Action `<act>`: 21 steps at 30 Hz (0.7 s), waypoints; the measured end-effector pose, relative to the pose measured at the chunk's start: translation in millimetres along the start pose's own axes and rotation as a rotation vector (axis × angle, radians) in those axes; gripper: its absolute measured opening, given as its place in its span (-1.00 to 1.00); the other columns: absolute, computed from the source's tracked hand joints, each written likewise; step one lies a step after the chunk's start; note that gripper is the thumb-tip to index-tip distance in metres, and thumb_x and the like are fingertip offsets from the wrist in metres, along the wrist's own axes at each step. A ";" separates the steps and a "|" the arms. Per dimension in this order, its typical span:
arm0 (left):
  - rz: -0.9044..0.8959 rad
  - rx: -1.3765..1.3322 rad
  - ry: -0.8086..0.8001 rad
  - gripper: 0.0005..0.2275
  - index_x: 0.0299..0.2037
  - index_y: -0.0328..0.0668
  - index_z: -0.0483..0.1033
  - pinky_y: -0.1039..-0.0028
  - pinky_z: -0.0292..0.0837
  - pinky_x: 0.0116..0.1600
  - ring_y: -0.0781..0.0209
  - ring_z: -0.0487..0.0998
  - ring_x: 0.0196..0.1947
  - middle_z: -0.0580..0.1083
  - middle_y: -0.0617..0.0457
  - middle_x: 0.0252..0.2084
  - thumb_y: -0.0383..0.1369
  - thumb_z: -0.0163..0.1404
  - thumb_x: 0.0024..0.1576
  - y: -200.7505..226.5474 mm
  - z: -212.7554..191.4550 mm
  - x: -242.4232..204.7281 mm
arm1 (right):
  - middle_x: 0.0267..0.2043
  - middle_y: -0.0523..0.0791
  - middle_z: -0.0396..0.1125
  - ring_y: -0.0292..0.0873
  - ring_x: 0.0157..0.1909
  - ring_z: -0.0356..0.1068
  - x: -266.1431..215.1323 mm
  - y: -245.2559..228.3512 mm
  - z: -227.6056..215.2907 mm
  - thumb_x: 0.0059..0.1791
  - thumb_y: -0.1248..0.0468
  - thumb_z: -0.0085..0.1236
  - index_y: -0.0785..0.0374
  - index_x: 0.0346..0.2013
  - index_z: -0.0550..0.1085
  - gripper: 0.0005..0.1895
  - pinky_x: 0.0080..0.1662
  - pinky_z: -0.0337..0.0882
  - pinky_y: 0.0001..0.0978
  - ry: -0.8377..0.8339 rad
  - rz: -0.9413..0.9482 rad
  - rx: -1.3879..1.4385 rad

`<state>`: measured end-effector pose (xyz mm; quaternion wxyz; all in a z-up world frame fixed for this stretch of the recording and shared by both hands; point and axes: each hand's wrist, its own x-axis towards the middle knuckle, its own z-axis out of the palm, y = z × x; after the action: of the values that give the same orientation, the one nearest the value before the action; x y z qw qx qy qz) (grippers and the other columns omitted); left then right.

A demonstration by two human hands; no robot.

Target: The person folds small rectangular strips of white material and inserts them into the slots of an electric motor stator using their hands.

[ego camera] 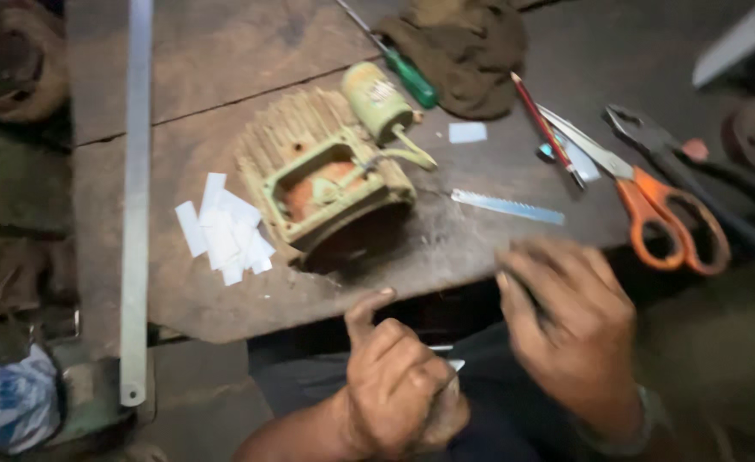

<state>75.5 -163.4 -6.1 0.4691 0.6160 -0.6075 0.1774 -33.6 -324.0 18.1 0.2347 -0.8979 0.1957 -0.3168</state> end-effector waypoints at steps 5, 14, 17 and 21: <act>0.175 0.477 -0.226 -0.96 -0.19 -0.11 0.53 -0.16 -0.28 0.50 0.25 0.44 -0.28 0.33 0.17 -0.35 -0.42 0.05 0.19 -22.9 -22.1 11.0 | -0.13 0.07 0.38 0.21 -0.06 0.31 61.3 -2.8 36.5 -0.10 0.38 0.19 0.34 -0.22 0.54 -0.82 -0.01 0.34 0.01 -0.042 -0.128 -0.187; 0.106 0.618 -0.146 -0.89 -0.11 -0.07 0.56 -0.05 -0.09 0.36 0.17 0.49 0.07 0.47 0.11 -0.08 -0.30 0.05 0.25 -41.9 5.1 1.5 | -0.35 0.05 0.27 0.20 -0.22 0.25 46.5 16.5 46.6 -0.20 0.37 0.26 0.34 -0.46 0.42 -0.84 -0.17 0.29 0.04 -0.031 -0.046 -0.161; 0.037 0.543 -0.158 -0.85 -0.08 -0.15 0.59 0.10 0.23 0.24 0.06 0.47 0.06 0.49 0.01 -0.02 -0.32 0.09 0.21 -48.5 8.7 -5.3 | -0.30 0.06 0.29 0.19 -0.19 0.26 38.5 19.3 48.3 -0.15 0.40 0.25 0.35 -0.37 0.45 -0.86 -0.15 0.29 0.01 -0.016 -0.034 -0.155; -0.078 0.463 -0.172 -0.79 -0.05 -0.30 0.59 0.23 0.36 0.11 -0.03 0.49 0.03 0.50 -0.09 -0.01 -0.34 0.15 0.21 -50.4 9.5 -12.8 | -0.26 0.02 0.36 0.11 -0.19 0.30 32.9 15.9 42.5 -0.12 0.46 0.22 0.33 -0.22 0.53 -0.81 -0.13 0.31 -0.06 -0.071 -0.027 -0.105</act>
<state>115.7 -172.5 -39.2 0.2684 0.7428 -0.5641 0.2408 15.1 -340.6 -4.2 0.1899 -0.9222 0.1916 -0.2772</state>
